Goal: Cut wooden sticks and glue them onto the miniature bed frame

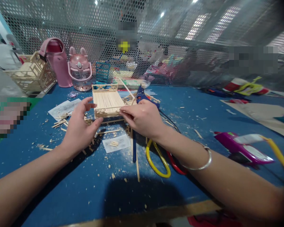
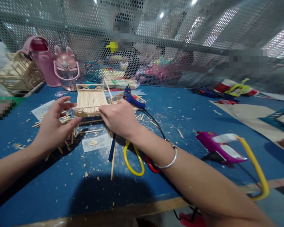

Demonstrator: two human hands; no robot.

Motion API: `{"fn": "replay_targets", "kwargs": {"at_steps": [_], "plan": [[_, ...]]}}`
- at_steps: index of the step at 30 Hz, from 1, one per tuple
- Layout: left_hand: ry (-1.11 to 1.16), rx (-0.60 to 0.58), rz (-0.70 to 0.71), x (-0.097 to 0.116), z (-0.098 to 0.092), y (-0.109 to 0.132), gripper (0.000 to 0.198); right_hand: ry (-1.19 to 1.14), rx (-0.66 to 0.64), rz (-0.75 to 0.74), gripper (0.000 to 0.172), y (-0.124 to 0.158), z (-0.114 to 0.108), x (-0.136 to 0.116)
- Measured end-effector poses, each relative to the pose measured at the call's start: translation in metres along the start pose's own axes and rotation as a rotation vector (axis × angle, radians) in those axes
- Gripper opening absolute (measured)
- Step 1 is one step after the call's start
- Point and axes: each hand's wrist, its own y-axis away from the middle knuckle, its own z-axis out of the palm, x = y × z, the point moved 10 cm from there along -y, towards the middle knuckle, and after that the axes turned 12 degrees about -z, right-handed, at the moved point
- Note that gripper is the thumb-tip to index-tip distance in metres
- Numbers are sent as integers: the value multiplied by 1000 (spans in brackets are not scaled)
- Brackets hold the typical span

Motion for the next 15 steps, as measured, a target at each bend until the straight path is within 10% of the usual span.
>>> {"fn": "replay_targets", "kwargs": {"at_steps": [7,15], "plan": [[-223,-210,99,47,9,-21,68,-109,81,77,23,7,4,6],[-349,-384,111,51,41,-31,76,-489,228,401,20,23,14,28]]}}
